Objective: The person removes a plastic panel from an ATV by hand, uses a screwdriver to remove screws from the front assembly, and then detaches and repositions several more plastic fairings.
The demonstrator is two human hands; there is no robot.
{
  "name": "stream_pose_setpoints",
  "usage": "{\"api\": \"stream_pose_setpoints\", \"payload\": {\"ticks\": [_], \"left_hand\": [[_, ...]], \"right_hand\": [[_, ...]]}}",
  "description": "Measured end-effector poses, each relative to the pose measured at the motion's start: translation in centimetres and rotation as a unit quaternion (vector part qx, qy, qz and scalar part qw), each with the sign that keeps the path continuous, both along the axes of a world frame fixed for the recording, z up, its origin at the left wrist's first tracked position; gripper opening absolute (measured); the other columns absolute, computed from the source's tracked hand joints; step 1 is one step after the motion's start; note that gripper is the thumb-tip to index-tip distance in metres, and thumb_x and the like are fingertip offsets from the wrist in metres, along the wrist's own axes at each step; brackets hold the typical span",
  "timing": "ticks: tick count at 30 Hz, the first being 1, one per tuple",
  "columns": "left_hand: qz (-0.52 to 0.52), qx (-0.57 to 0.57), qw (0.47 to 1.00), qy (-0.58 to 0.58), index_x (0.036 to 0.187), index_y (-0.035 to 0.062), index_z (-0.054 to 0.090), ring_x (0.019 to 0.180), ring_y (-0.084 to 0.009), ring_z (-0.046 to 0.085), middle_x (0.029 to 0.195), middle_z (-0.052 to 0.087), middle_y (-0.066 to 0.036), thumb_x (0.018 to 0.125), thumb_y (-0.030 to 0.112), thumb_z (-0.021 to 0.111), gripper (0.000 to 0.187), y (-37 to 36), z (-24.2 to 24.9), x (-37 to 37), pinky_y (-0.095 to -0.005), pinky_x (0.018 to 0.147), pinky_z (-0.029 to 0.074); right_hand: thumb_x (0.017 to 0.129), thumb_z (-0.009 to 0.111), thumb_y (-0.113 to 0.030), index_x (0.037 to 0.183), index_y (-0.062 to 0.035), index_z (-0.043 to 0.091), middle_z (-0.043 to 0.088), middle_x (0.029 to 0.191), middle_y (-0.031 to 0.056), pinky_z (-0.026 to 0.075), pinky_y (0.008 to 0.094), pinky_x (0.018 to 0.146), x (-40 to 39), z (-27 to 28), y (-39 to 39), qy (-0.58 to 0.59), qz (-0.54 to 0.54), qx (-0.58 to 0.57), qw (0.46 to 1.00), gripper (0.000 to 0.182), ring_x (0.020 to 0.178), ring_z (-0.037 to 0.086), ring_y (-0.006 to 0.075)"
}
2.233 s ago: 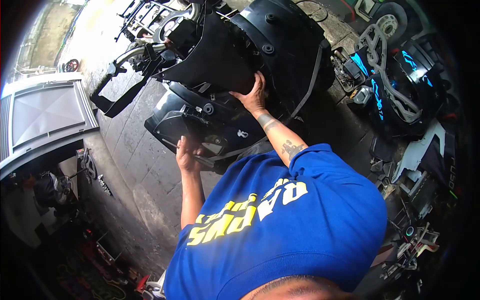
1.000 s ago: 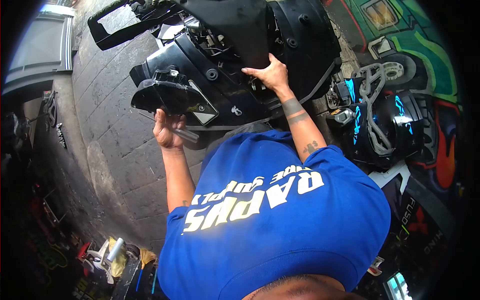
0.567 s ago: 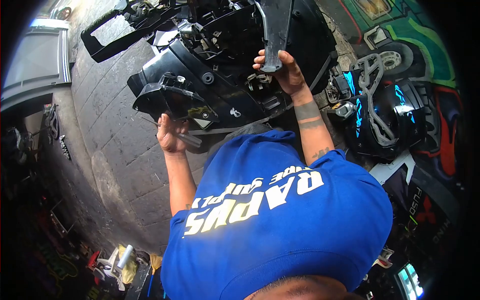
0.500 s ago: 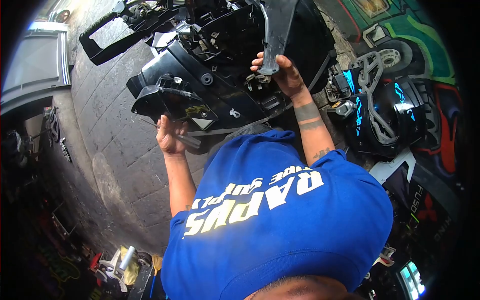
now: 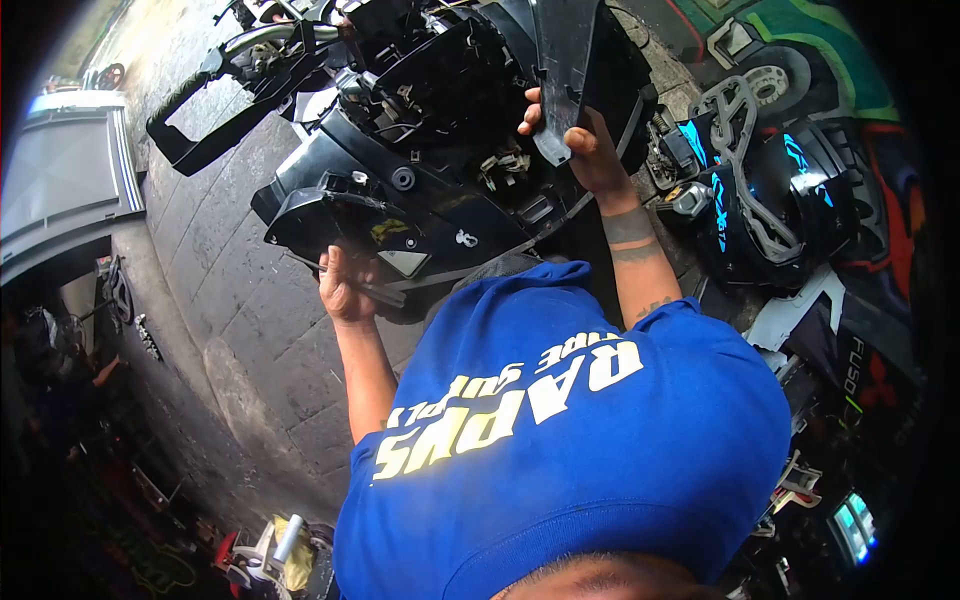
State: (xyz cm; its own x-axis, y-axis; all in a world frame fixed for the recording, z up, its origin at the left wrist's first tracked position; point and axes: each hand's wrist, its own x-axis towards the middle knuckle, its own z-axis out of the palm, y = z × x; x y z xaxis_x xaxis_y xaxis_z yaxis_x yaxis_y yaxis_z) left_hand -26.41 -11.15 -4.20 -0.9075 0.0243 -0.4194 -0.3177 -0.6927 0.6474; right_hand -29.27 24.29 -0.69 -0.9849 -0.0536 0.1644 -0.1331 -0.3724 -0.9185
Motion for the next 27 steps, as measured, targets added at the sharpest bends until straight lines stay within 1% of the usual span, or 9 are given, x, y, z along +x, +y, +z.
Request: {"api": "stream_pose_setpoints", "payload": {"ticks": [5,8,11,12,15,18,21,25,27], "left_hand": [[-0.021,-0.072,0.996,0.041,0.068,0.0152,0.050,0.046,-0.0085,0.035,0.054,0.037,0.006,0.091,0.025,0.052,0.025,0.4,0.2,0.1,-0.0253,0.045,0.031],[-0.066,0.088,0.989,0.097,0.081,0.0126,0.059,0.046,-0.0090,0.035,0.059,0.047,0.004,0.092,0.026,0.051,0.019,-1.6,-2.2,0.3,-0.0250,0.047,0.033],[-0.021,0.079,0.997,0.010,0.091,0.0114,0.061,0.047,-0.0089,0.035,0.062,0.051,0.003,0.092,0.027,0.050,0.019,-2.1,-3.5,0.9,-0.0243,0.047,0.032],[-0.053,0.100,0.993,0.045,0.095,0.0104,0.061,0.049,-0.0087,0.035,0.067,0.055,0.002,0.092,0.027,0.050,0.020,-2.1,-3.8,1.1,-0.0239,0.047,0.032],[-0.079,0.107,0.990,0.051,0.095,0.0106,0.061,0.050,-0.0083,0.036,0.069,0.055,0.002,0.092,0.026,0.050,0.019,-1.8,-4.4,1.8,-0.0235,0.048,0.033],[-0.090,0.103,0.990,0.043,0.091,0.0115,0.059,0.054,-0.0088,0.042,0.078,0.057,-0.001,0.091,0.024,0.053,0.014,-1.2,-4.2,2.0,-0.0235,0.048,0.035],[-0.086,0.096,0.991,0.041,0.091,0.0108,0.058,0.057,-0.0097,0.046,0.082,0.058,-0.002,0.091,0.024,0.053,0.014,-1.1,-4.6,1.8,-0.0233,0.048,0.036],[-0.094,0.088,0.990,0.058,0.093,0.0101,0.058,0.057,-0.0098,0.046,0.082,0.058,-0.003,0.092,0.023,0.050,0.015,-1.0,-4.2,1.3,-0.0237,0.048,0.036],[-0.094,0.108,0.987,0.069,0.092,0.0115,0.058,0.055,-0.0089,0.042,0.076,0.055,-0.002,0.094,0.020,0.046,0.014,-1.0,-4.1,1.2,-0.0244,0.048,0.035]], "right_hand": [[0.072,0.066,-0.040,0.120,0.0056,0.045,0.061,0.100,0.0117,0.043,0.0367,0.090,-0.1,0.7,-0.7,0.019,-0.019,-0.105,0.994,0.070,0.096,0.060,0.0245],[0.068,0.069,-0.052,0.126,0.0060,0.038,0.056,0.109,0.0143,0.036,0.0404,0.099,0.3,1.8,-0.9,0.026,0.016,-0.108,0.994,0.087,0.104,0.054,0.0283],[0.068,0.069,-0.052,0.126,0.0059,0.037,0.056,0.110,0.0147,0.037,0.0402,0.098,0.5,1.7,-0.1,0.029,0.006,-0.116,0.993,0.088,0.105,0.054,0.0282],[0.068,0.069,-0.052,0.126,0.0059,0.037,0.056,0.110,0.0147,0.037,0.0402,0.098,0.6,1.7,-0.1,0.031,0.000,-0.116,0.993,0.088,0.105,0.054,0.0282],[0.069,0.071,-0.049,0.122,0.0050,0.042,0.059,0.104,0.0138,0.043,0.0387,0.091,1.0,2.1,-0.2,0.056,-0.041,-0.076,0.995,0.082,0.099,0.058,0.0276],[0.064,0.073,-0.056,0.125,0.0056,0.039,0.058,0.104,0.0145,0.043,0.0386,0.091,1.2,2.7,-0.1,0.072,-0.009,-0.092,0.993,0.093,0.098,0.058,0.0266],[0.062,0.074,-0.050,0.130,0.0063,0.033,0.054,0.109,0.0151,0.038,0.0390,0.095,1.4,3.5,-0.3,0.062,0.066,-0.163,0.982,0.097,0.103,0.053,0.0262],[0.066,0.072,-0.054,0.125,0.0048,0.039,0.057,0.105,0.0142,0.041,0.0371,0.091,0.9,3.1,-0.4,0.097,-0.009,-0.112,0.989,0.089,0.099,0.057,0.0254],[0.070,0.070,-0.039,0.123,0.0048,0.040,0.058,0.103,0.0133,0.041,0.0389,0.092,0.6,2.7,0.2,0.092,-0.078,-0.103,0.987,0.075,0.099,0.057,0.0259]]}}
